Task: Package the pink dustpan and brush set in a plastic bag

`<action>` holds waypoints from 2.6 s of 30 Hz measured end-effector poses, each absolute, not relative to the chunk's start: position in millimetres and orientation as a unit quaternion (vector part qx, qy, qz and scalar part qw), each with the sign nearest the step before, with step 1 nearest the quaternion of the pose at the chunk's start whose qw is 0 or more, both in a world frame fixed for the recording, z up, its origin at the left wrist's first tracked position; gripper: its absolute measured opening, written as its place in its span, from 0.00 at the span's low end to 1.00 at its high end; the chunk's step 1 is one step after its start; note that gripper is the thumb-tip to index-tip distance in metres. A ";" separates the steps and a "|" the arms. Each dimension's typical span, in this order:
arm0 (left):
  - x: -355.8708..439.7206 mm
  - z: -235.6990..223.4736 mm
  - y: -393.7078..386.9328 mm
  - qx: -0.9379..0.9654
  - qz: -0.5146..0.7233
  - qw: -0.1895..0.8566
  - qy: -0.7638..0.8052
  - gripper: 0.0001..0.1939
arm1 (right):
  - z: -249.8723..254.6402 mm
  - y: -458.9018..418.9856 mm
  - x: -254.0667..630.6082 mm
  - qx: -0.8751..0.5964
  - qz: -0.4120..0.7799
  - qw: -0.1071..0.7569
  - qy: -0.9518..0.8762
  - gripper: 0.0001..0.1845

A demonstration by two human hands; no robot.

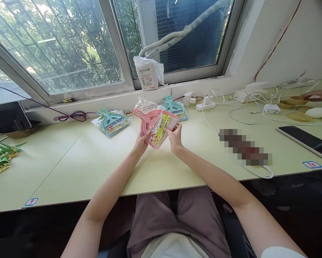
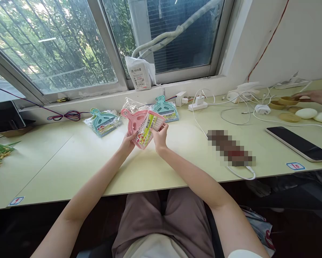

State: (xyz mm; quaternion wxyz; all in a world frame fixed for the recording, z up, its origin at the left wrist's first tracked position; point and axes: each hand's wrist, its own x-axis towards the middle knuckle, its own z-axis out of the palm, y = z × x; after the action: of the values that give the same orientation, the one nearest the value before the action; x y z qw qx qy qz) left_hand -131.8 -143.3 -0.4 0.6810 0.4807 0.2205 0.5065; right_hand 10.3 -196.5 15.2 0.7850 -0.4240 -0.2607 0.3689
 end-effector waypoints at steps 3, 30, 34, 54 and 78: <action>-131.9 -0.9 -143.2 0.484 0.507 0.678 0.222 0.34 | 13.1 -194.1 12.1 -0.410 0.397 0.781 -0.253 0.24; -109.2 -1.5 -168.6 0.425 0.512 0.702 0.254 0.28 | 2.6 -184.2 23.2 -0.406 0.461 0.757 -0.222 0.15; -116.3 0.0 -161.4 0.412 0.531 0.687 0.276 0.26 | 5.5 -186.3 22.6 -0.414 0.475 0.730 -0.265 0.23; -136.0 21.3 -152.8 0.493 0.483 0.681 0.243 0.26 | 6.5 -187.2 24.9 -0.424 0.532 0.698 -0.223 0.16; -110.0 -0.4 -165.7 0.530 0.549 0.575 0.295 0.24 | 3.5 -182.6 26.7 -0.344 0.496 0.764 -0.227 0.18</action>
State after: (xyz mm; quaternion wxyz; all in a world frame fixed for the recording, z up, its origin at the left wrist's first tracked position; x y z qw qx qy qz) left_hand -110.0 -165.7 -0.4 0.5753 0.5303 0.2948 0.5486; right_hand 26.7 -182.6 3.5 0.7641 -0.3439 -0.2268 0.4964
